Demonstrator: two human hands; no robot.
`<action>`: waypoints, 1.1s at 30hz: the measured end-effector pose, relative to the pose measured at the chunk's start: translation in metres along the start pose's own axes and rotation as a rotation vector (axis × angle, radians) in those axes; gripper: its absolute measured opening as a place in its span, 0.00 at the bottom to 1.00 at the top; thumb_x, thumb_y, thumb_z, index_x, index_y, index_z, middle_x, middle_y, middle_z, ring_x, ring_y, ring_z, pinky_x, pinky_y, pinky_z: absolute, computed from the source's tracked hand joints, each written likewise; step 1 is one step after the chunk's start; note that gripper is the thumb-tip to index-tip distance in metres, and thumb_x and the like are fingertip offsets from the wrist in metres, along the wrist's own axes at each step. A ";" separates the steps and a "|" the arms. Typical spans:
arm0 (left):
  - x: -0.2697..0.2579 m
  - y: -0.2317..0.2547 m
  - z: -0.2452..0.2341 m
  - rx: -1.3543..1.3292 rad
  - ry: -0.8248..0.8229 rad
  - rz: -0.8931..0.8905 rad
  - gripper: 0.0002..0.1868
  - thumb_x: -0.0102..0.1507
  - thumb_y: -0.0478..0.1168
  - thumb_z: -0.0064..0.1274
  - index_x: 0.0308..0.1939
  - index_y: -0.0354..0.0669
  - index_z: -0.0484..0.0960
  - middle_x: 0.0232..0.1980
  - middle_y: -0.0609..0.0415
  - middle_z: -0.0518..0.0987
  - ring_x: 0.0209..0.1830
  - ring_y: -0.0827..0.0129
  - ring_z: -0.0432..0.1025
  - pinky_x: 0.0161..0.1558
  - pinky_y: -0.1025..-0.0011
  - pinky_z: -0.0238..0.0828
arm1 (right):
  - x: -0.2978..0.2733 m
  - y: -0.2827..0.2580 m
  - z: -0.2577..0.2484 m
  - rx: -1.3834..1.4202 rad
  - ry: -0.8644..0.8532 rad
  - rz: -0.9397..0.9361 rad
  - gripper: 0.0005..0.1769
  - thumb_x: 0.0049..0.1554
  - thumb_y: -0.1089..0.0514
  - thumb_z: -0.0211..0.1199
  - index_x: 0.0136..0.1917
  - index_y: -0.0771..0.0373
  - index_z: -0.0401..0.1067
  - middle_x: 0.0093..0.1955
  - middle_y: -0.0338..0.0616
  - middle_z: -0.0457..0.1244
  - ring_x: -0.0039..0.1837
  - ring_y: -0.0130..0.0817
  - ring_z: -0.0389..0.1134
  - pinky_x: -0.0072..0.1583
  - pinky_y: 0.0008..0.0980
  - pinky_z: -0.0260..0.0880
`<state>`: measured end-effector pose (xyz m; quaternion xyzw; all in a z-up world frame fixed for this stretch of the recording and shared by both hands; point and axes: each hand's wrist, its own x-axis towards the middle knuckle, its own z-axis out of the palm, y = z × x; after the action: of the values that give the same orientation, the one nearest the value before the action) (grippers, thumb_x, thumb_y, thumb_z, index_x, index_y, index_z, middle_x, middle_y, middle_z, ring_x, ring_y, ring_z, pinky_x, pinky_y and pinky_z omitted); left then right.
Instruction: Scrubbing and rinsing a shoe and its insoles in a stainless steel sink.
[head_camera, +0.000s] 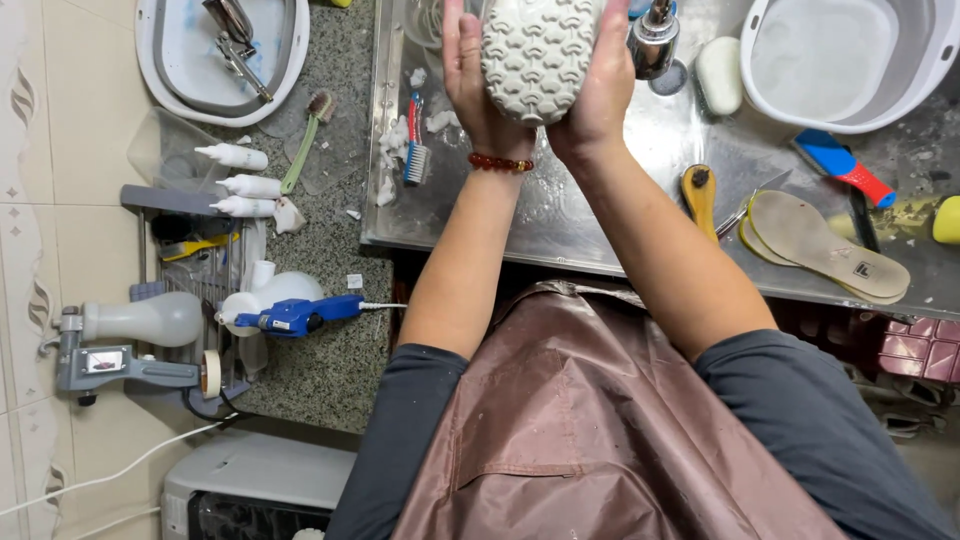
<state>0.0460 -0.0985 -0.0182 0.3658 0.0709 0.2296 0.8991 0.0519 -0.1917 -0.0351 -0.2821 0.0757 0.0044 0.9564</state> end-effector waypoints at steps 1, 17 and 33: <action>0.001 -0.003 -0.003 0.001 0.003 0.000 0.29 0.73 0.48 0.42 0.74 0.36 0.64 0.63 0.57 0.79 0.58 0.73 0.76 0.58 0.72 0.76 | 0.001 -0.005 0.000 0.000 0.001 0.003 0.33 0.65 0.35 0.47 0.62 0.68 0.70 0.57 0.46 0.69 0.56 0.36 0.73 0.61 0.38 0.75; -0.014 0.012 -0.007 0.007 -0.200 -0.140 0.18 0.73 0.46 0.42 0.64 0.45 0.72 0.55 0.55 0.79 0.54 0.69 0.75 0.56 0.68 0.74 | -0.005 -0.017 -0.005 -0.042 -0.060 0.070 0.21 0.68 0.46 0.51 0.55 0.67 0.71 0.50 0.45 0.69 0.52 0.36 0.72 0.57 0.36 0.73; 0.036 -0.033 -0.150 0.086 -0.295 -0.500 0.27 0.75 0.51 0.44 0.65 0.29 0.75 0.55 0.50 0.79 0.55 0.67 0.73 0.60 0.66 0.72 | 0.011 0.022 -0.074 -0.378 -0.060 0.414 0.20 0.67 0.57 0.51 0.64 0.73 0.72 0.57 0.55 0.69 0.54 0.41 0.73 0.55 0.41 0.76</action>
<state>0.0456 -0.0088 -0.1482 0.4041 0.0369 -0.0582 0.9121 0.0508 -0.2135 -0.1101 -0.4339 0.1011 0.2220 0.8673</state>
